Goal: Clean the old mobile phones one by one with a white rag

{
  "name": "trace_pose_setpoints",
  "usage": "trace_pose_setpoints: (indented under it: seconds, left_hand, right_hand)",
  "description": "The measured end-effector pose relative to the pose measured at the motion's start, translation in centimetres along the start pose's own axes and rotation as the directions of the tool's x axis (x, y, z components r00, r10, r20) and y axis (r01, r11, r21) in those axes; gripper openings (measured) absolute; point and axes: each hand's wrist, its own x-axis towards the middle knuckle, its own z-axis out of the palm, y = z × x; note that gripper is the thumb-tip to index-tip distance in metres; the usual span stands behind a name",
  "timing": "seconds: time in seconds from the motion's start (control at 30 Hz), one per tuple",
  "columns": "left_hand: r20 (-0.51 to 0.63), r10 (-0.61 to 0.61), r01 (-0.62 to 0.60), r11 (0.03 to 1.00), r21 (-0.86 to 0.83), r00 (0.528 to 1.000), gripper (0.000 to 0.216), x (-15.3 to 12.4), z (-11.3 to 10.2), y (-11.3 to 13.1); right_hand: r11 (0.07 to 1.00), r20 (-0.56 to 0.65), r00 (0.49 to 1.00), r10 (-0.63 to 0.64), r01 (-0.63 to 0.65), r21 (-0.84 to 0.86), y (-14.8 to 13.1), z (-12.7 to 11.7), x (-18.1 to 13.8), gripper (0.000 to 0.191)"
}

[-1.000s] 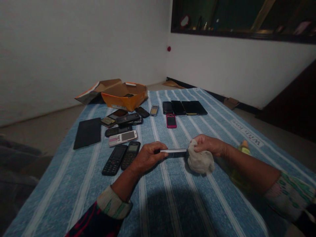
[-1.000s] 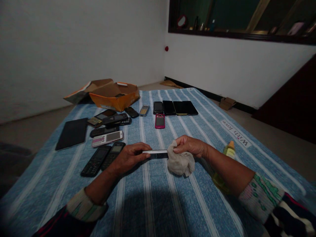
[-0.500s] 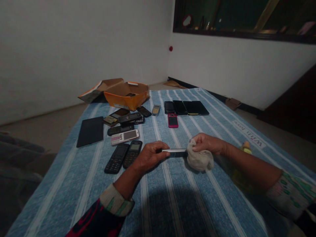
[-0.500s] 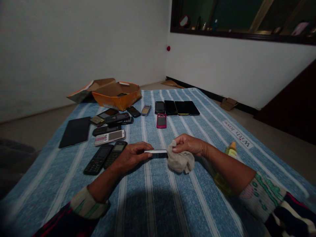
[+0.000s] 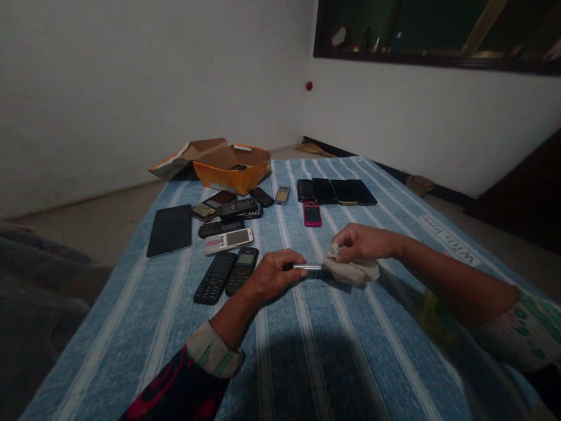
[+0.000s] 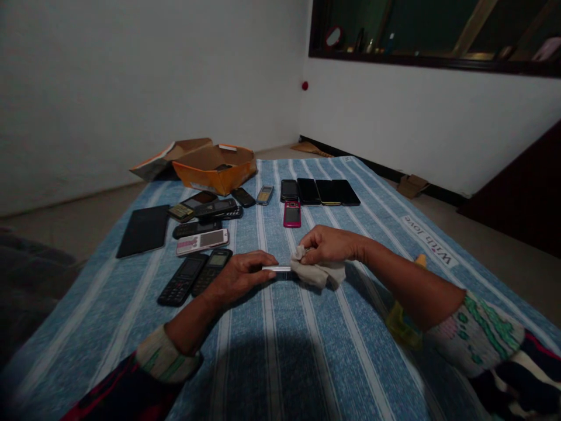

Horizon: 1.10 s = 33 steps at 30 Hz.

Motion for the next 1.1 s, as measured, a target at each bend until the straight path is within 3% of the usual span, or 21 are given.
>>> trace_pose_setpoints:
  seconds: [0.1,0.23,0.33,0.4,0.6,0.87,1.1]
  left_hand:
    - [-0.006,0.009,-0.009,1.000,-0.006,1.000,0.018,-0.1,0.0,0.0]
    - [-0.017,0.013,-0.013,1.000,0.013,1.000,0.017,-0.1,0.1,0.1]
    - [-0.030,0.035,-0.034,0.998,0.049,0.999,0.016,-0.1,0.3,0.3]
    - [-0.048,0.073,-0.069,0.994,0.082,0.996,0.015,0.0,0.3,0.4]
    - [-0.118,0.137,-0.117,0.979,0.167,0.984,0.009,0.3,-0.1,0.3]
    - [-0.170,0.007,0.010,0.995,0.100,0.985,0.004,0.0,0.5,0.0]
    - [-0.217,-0.024,0.042,0.996,0.078,0.976,0.011,-1.1,0.5,0.3]
  right_hand:
    - [0.923,-0.015,0.999,-0.036,0.028,-0.384,-2.4,0.0,0.3,0.012]
    - [0.639,0.044,0.997,-0.068,0.077,-0.765,-5.4,1.2,1.1,0.018]
    - [0.397,0.005,0.999,-0.036,0.019,-0.918,-7.0,2.2,2.0,0.023]
    - [0.322,-0.001,0.999,-0.034,0.010,-0.947,-7.6,2.7,2.6,0.026]
    - [0.316,0.017,0.999,-0.031,0.026,-0.948,-7.8,3.1,4.6,0.026]
    - [0.314,0.055,0.998,0.029,0.044,-0.949,-8.1,3.7,5.4,0.029]
    - [0.296,0.083,0.997,0.011,0.076,-0.952,-8.0,3.8,5.5,0.028]
